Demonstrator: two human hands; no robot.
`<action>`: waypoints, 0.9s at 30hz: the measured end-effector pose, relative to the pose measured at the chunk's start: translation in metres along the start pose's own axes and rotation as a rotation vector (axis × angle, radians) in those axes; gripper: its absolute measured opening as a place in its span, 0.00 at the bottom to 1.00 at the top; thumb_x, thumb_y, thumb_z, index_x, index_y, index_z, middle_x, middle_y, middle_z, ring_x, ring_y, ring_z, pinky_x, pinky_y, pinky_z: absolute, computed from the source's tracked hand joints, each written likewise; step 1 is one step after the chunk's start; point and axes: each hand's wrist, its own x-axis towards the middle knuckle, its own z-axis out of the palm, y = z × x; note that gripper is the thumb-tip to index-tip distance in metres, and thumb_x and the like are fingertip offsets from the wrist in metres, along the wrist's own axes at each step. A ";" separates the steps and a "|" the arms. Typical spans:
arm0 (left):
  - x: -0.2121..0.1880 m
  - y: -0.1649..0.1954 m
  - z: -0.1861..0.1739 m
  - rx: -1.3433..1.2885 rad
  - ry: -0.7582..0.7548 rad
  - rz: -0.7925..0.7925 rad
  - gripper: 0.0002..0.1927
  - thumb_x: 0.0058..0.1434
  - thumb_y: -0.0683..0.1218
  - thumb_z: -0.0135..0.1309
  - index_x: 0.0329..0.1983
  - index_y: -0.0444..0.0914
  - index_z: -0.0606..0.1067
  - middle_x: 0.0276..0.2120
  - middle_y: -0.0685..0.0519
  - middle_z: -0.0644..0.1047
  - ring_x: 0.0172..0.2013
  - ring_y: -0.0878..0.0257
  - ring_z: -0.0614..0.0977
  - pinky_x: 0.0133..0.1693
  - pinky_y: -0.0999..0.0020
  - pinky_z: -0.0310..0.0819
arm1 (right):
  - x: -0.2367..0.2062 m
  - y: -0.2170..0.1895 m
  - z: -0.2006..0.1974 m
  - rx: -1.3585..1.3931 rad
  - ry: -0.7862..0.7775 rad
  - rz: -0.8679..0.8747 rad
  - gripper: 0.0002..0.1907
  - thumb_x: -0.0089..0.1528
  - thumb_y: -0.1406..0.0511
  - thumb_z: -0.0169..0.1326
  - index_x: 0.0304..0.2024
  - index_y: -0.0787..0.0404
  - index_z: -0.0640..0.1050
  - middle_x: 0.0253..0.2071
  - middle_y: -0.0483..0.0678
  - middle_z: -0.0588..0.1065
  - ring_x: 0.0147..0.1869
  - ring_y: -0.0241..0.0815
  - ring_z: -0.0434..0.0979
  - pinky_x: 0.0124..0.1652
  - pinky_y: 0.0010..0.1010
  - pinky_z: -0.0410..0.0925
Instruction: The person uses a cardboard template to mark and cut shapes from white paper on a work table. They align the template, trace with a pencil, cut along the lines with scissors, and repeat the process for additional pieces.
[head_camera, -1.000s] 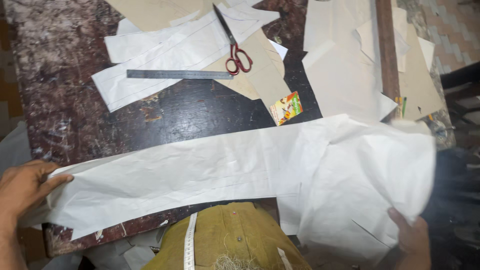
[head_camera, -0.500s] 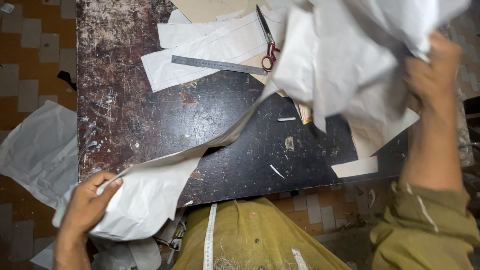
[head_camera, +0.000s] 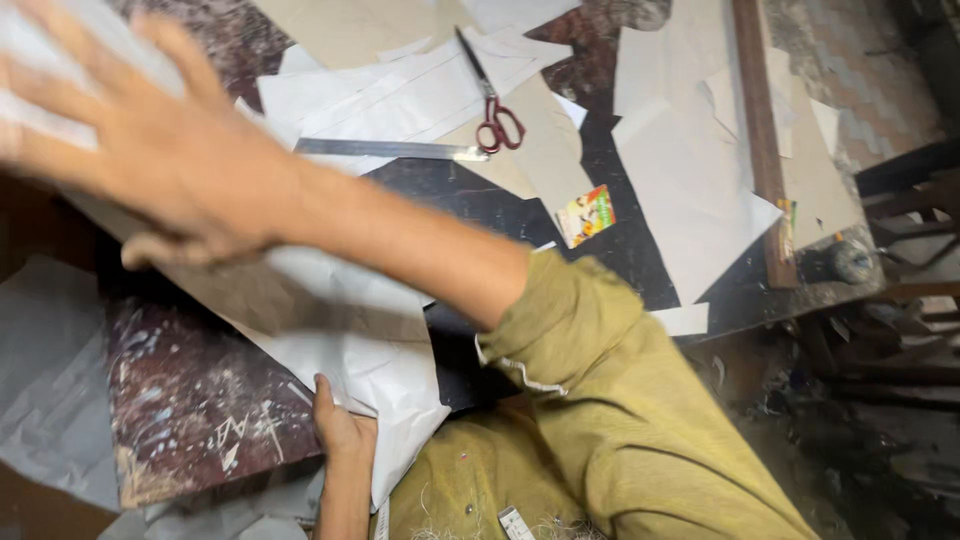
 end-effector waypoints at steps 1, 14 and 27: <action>-0.003 -0.008 0.006 -0.001 -0.030 -0.043 0.28 0.73 0.55 0.43 0.68 0.32 0.65 0.64 0.45 0.72 0.61 0.53 0.76 0.65 0.55 0.67 | -0.024 -0.027 0.016 -0.126 -0.051 -0.002 0.49 0.61 0.31 0.54 0.77 0.33 0.51 0.80 0.45 0.50 0.84 0.58 0.49 0.72 0.67 0.55; 0.011 -0.078 0.116 0.246 -0.232 -0.180 0.37 0.71 0.63 0.38 0.70 0.30 0.57 0.64 0.35 0.66 0.60 0.40 0.73 0.57 0.32 0.69 | -0.400 -0.092 0.110 2.431 0.362 1.026 0.61 0.56 0.48 0.65 0.78 0.63 0.45 0.71 0.65 0.65 0.69 0.54 0.72 0.62 0.41 0.64; -0.013 -0.133 0.125 0.354 -0.277 -0.294 0.14 0.65 0.39 0.54 0.53 0.38 0.71 0.40 0.52 0.78 0.38 0.62 0.83 0.40 0.62 0.85 | -0.510 0.059 0.006 1.534 0.043 1.301 0.33 0.49 0.73 0.68 0.57 0.66 0.75 0.45 0.54 0.82 0.48 0.38 0.82 0.50 0.28 0.75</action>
